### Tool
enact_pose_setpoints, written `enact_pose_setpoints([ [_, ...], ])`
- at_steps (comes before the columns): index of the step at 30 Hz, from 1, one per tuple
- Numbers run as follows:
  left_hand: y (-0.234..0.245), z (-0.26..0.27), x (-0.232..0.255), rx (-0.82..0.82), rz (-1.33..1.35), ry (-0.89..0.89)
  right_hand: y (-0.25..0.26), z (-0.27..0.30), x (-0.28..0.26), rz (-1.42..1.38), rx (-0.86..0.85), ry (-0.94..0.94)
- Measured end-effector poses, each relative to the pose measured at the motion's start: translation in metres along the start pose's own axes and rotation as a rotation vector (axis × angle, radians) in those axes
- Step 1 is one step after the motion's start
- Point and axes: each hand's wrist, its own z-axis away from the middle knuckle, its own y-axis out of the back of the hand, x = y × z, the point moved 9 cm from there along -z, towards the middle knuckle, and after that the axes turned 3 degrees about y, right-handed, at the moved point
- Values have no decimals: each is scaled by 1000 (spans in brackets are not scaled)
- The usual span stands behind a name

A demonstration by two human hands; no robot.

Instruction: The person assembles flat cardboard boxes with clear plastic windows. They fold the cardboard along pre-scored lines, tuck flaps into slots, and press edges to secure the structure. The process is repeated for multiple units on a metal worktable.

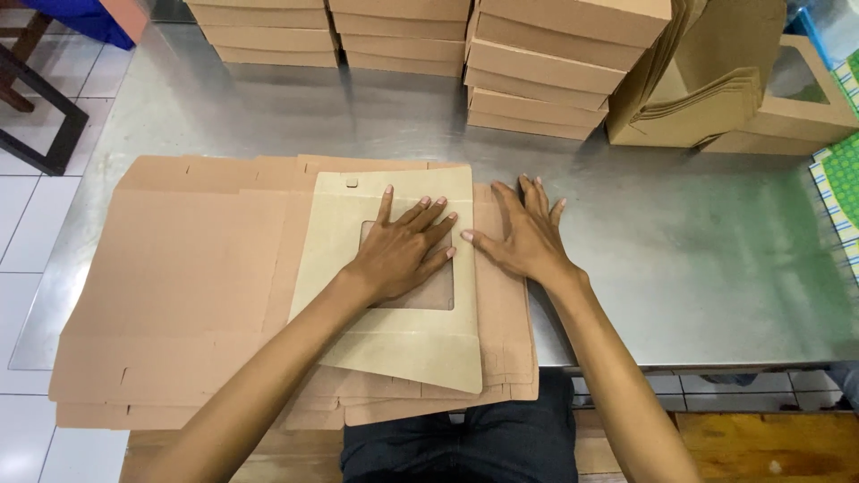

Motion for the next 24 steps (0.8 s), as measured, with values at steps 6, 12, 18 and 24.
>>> enact_pose_setpoints([
  [6, 1, 4, 2, -46, 0, 4, -11, 27, -1, 18, -81, 6],
  [12, 6, 7, 6, -109, 20, 10, -11, 58, -8, 21, -118, 30],
  [18, 6, 9, 4, -139, -1, 34, -12, 82, -21, 10, -147, 45],
  [24, 16, 15, 10, -183, 24, 16, -16, 98, -17, -3, -168, 63],
])
